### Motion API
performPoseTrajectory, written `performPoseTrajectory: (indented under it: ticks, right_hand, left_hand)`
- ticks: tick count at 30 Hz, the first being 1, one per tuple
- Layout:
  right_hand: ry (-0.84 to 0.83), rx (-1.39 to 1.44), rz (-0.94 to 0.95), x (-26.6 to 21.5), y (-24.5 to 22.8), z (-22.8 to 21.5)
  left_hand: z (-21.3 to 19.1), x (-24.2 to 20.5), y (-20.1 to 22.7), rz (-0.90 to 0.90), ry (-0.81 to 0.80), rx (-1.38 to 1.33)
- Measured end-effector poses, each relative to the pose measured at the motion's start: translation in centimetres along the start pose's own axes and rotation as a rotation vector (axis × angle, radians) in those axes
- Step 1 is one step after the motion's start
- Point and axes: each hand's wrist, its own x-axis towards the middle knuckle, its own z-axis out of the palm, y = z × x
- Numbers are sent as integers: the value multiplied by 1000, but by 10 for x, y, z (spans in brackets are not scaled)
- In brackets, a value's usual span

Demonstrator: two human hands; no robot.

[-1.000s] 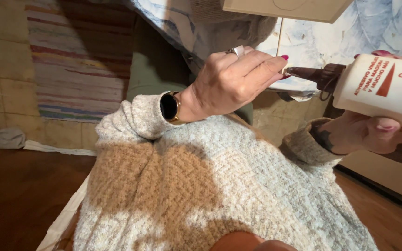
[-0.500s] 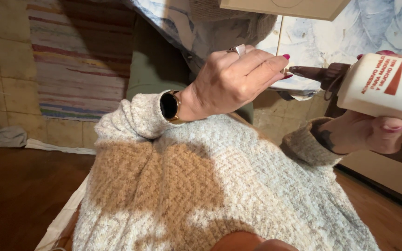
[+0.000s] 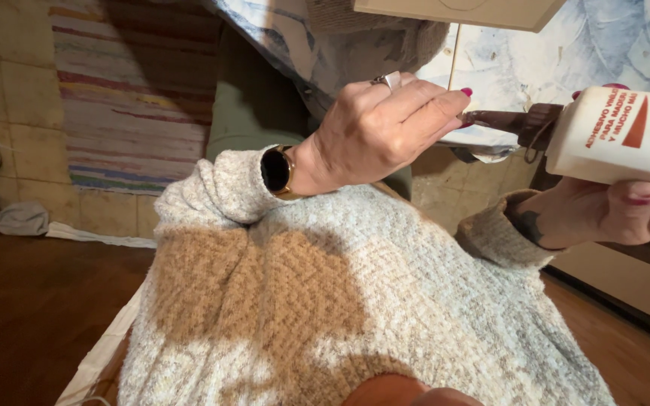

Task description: Applying glue to small wooden strips and attaching them to a wooden box structure.

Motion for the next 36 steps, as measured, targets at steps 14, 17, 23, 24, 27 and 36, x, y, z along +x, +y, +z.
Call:
performPoseTrajectory:
  ticks: [14,17,23,24,27,36]
  right_hand:
    - [99,-97,-121,-3,3,8]
    - [61,-86,-127,-2,3,10]
    - [48,-133,-173,4,-3,20]
    - [31,-164,-186,7,-5,23]
    - [72,-80,-130,-2,-2,17]
    - [163,-240,-37,-2,9,-6]
  left_hand:
    - [-6,3,4,17,-20,37]
    - [-6,3,4,26,-28,47]
    - [-5,3,5,34,-35,52]
    - [-4,2,4,35,-34,50]
    - [-1,0,4,38,-23,45]
    - [-6,3,8,-33,9,-80]
